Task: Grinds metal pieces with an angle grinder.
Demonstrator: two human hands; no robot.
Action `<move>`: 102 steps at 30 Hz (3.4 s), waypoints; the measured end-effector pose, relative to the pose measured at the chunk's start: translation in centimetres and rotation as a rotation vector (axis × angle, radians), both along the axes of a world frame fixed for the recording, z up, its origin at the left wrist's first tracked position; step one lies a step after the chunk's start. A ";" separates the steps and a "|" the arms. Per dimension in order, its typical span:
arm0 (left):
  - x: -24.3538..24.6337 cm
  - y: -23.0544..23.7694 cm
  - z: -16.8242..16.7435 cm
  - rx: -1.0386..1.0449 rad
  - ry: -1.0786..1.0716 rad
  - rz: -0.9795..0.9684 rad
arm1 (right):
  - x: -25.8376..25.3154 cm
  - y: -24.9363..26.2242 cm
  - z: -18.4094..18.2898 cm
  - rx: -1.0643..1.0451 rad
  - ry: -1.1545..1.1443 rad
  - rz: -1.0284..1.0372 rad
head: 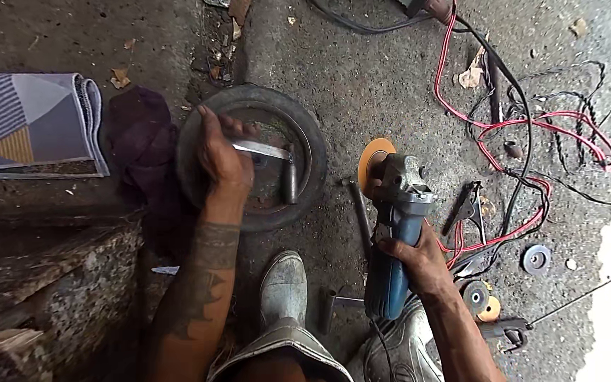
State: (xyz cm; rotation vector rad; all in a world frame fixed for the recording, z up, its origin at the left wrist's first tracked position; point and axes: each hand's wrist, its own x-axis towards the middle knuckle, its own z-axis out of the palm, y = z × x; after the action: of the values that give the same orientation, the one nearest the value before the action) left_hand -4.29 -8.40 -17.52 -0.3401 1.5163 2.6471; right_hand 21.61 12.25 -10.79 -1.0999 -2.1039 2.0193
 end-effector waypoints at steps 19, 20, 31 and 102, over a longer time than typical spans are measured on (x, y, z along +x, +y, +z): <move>9.2 -13.2 6.9 -1.051 0.218 0.030 | 1.6 0.4 -0.7 -0.003 0.023 -0.056; 9.5 -11.1 6.9 -1.118 0.245 -0.083 | 1.3 0.6 -0.8 -0.008 0.019 -0.054; 11.2 -0.1 -0.3 -1.602 0.471 -0.822 | 0.9 0.1 -1.5 0.005 0.010 -0.006; 8.5 -5.2 -4.5 -1.240 0.601 -0.811 | -0.5 -2.7 -1.4 0.183 -0.304 0.543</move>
State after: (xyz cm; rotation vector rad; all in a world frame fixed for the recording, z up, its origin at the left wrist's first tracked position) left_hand 4.24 -13.60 -21.99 0.9064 2.5181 0.9886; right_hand 21.07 9.50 -12.23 -0.9268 -2.9415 1.8683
